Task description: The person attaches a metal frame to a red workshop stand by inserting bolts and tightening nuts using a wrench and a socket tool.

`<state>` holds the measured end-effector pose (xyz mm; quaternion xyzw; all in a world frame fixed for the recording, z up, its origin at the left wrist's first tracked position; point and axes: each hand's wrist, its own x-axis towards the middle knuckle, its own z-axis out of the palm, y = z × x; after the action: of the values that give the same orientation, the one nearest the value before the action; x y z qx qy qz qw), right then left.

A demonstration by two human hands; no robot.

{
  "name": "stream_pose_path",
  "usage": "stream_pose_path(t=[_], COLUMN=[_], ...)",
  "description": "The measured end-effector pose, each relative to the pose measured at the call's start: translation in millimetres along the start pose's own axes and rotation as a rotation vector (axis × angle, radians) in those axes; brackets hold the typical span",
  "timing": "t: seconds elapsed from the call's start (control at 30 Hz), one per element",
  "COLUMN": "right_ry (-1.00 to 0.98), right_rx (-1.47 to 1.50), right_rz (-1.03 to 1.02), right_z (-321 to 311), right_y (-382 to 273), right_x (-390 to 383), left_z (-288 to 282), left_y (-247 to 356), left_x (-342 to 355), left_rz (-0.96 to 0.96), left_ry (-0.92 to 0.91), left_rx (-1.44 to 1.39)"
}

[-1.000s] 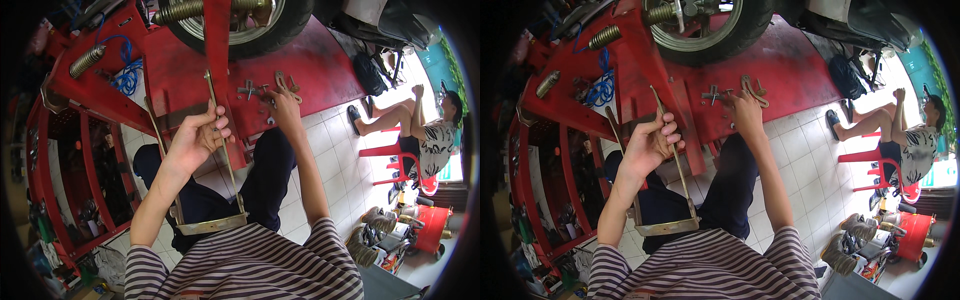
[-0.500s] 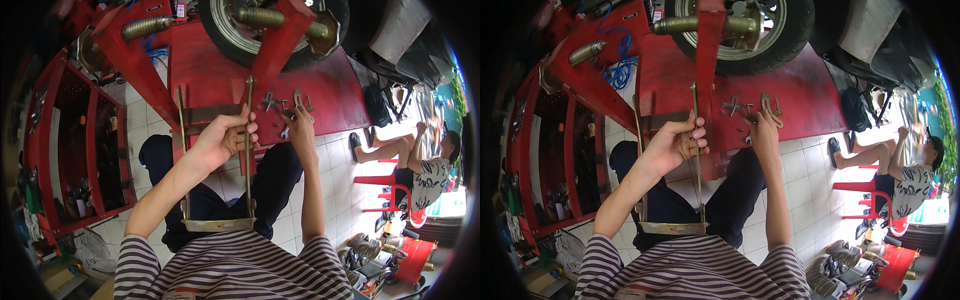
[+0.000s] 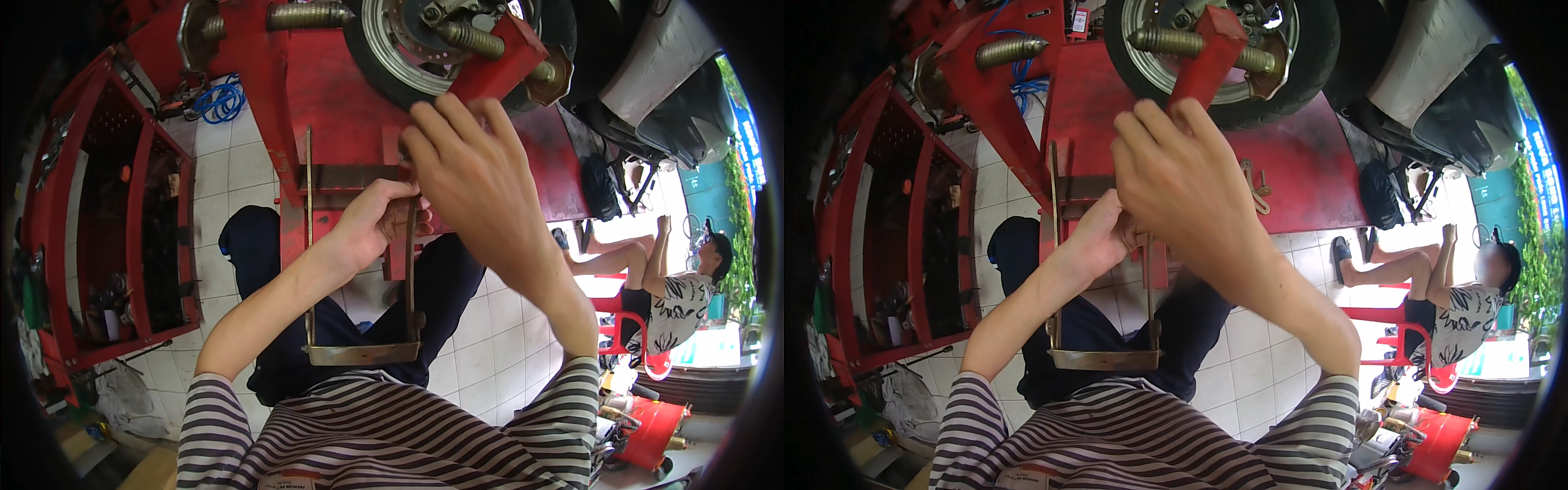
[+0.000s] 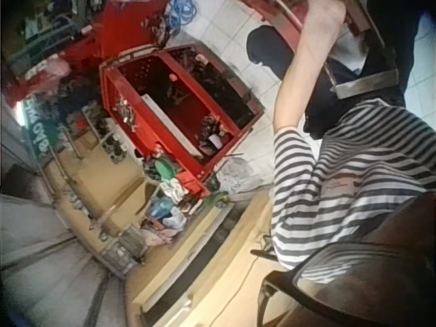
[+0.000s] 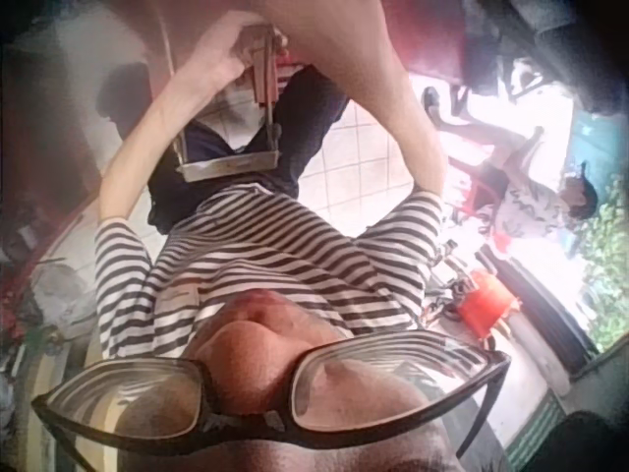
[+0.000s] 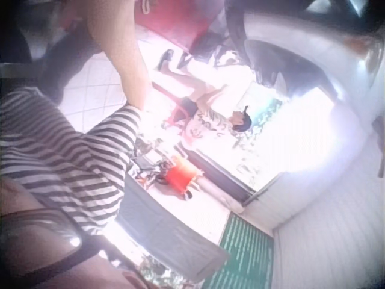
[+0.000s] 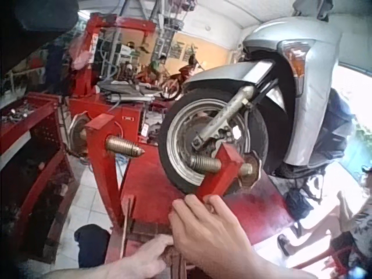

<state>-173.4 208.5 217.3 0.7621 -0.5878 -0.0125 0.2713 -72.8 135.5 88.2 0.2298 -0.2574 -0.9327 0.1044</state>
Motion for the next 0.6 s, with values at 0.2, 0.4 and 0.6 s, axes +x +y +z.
stream_pose_path(t=[0.2,0.4,0.6], right_ry=[-0.053,-0.145,-0.206], right_rx=[-0.226,-0.244,-0.223], right_rz=[-0.122,-0.033,-0.057], right_z=[3.8,9.3,13.7], right_y=[19.6,1.2,6.7], right_x=[26.4,32.3,37.4], left_z=[1.4,0.8,3.4], left_y=[-7.3,-9.7,-8.3], left_x=[5.5,5.1,3.9], left_rz=[0.078,0.073,0.062], left_ry=[0.048,0.069,0.078], left_rx=[-0.006,0.005,-0.001])
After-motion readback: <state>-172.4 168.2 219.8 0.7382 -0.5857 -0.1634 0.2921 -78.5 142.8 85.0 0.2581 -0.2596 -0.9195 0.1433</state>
